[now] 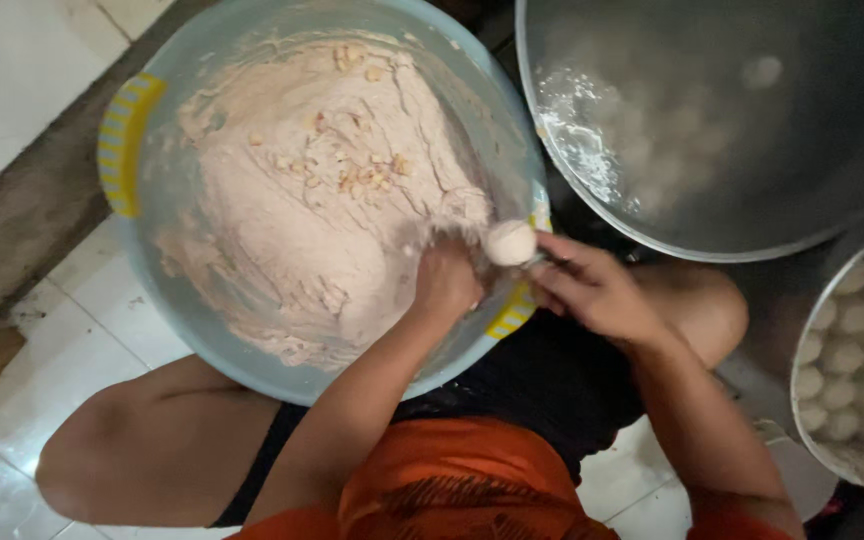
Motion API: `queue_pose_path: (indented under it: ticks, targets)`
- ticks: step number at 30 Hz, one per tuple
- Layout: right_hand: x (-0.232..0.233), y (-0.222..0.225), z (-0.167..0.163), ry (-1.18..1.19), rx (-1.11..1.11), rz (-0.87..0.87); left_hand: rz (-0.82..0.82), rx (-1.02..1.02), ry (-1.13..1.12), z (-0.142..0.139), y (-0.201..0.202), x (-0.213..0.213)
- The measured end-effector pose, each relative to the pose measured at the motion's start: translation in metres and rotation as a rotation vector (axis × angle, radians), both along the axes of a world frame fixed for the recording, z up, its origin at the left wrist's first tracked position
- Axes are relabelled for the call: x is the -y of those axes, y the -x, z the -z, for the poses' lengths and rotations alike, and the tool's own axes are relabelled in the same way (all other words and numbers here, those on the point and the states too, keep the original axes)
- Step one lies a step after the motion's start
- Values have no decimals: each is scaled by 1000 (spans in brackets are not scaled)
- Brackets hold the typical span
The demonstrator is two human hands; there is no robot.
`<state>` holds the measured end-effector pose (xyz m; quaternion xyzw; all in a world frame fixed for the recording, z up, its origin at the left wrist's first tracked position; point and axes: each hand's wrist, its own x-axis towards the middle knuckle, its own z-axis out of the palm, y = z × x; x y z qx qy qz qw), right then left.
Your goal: The person sits on the floor and repeatedly scoops meatball batter by hand from a large basin, presses the batter through a small scoop to form balls, and drops the formed balls into a large basin of hot water, where many finished balls accumulate.
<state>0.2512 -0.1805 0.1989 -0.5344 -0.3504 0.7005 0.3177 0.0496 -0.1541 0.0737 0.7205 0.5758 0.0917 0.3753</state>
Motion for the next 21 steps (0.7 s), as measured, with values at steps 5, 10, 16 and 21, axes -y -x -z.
queue_pose_path:
  ticks: [5,10,16,21]
  targets:
    - [-28,-50,-27,-62,140,173,122,103,-169,20,40,-4]
    - [-61,-103,-10,-51,780,224,-60,-162,-84,34,50,-50]
    - [-71,-152,41,-418,1399,-99,79,-156,-310,39,26,-84]
    - [-56,-153,23,-655,1585,-60,-189,-25,-81,44,9,-47]
